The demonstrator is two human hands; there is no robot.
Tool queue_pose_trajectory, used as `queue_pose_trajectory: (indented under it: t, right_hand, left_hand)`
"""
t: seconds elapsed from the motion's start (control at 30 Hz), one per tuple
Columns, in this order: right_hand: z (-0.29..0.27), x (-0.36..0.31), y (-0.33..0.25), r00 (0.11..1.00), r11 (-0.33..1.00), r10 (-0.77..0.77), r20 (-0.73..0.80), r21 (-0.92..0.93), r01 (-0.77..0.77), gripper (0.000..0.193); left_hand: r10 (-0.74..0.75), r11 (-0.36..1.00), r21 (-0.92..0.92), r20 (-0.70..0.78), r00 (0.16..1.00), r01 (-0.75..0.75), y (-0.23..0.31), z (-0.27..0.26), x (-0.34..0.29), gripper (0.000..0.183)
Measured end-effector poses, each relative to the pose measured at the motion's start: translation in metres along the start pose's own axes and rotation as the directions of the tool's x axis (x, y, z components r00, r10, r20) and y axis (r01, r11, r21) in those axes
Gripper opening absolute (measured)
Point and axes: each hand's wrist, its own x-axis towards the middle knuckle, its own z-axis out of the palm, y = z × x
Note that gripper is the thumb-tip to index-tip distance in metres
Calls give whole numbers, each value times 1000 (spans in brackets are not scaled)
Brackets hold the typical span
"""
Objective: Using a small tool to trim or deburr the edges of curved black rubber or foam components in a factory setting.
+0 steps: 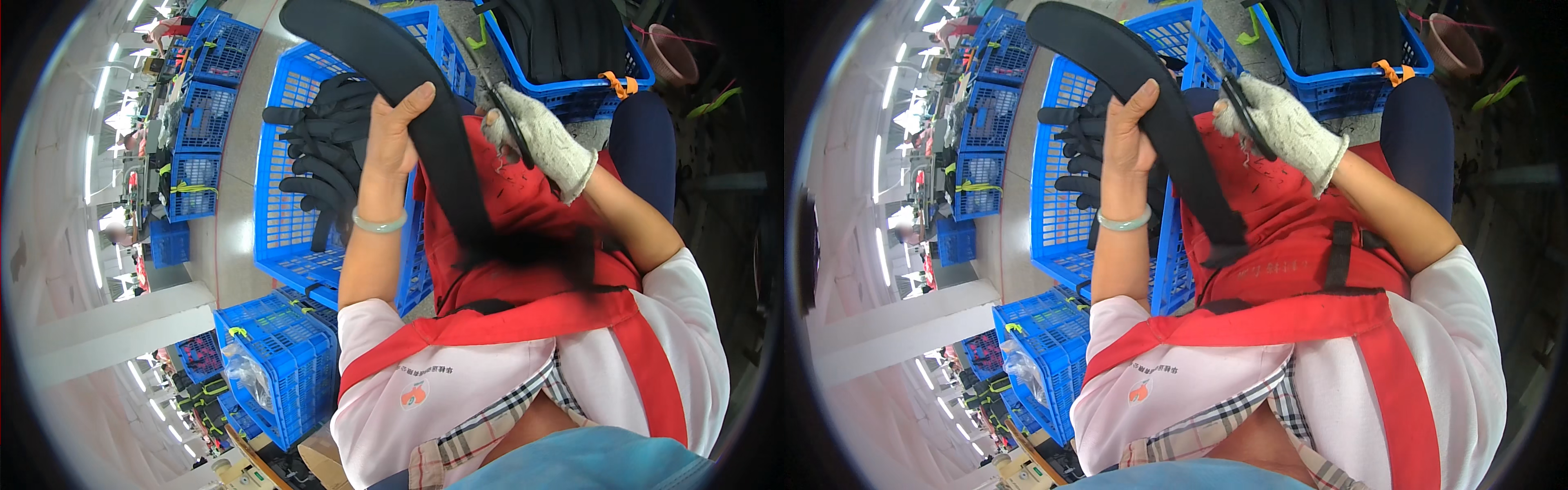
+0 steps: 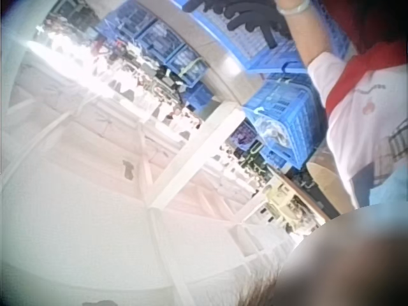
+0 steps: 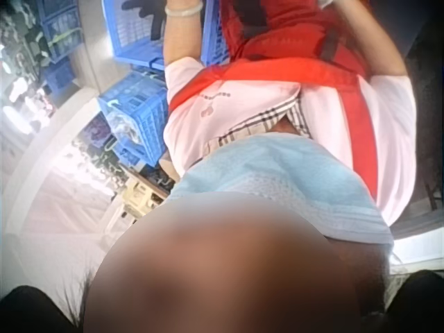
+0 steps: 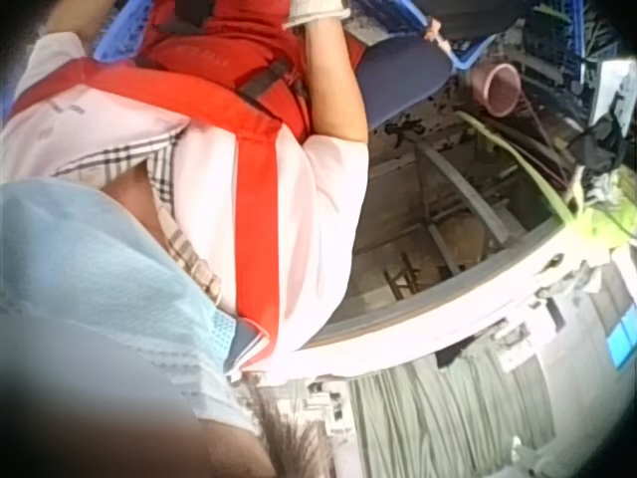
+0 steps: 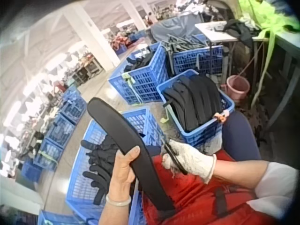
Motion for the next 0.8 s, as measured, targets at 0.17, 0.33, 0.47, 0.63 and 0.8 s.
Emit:
queue_pose_trajectory:
  t: [0.17, 0.33, 0.47, 0.63, 0.8]
  right_hand:
    - [-14, 1, -27, 953, 906, -303, -6, -312, 286, 18]
    - [-40, -3, -32, 933, 800, -361, 5, -513, 312, 34]
    - [-43, -18, -14, 969, 806, -245, 31, -549, 221, 47]
    - [-55, -11, -2, 974, 893, -227, -22, -404, 199, 48]
    - [-58, -8, 7, 916, 883, -361, -174, -379, 277, 49]
  left_hand:
    - [-286, 676, 720, 62, 956, 156, 31, -1, -14, 34]
    - [-644, 520, 812, 169, 746, 266, -26, -18, -59, 29]
    - [-596, 314, 919, -4, 803, 237, -34, -22, -65, 28]
    - [-100, 459, 883, 163, 982, -100, -32, -10, -65, 15]
    - [-272, 820, 549, 125, 954, 162, -49, 14, -106, 8]
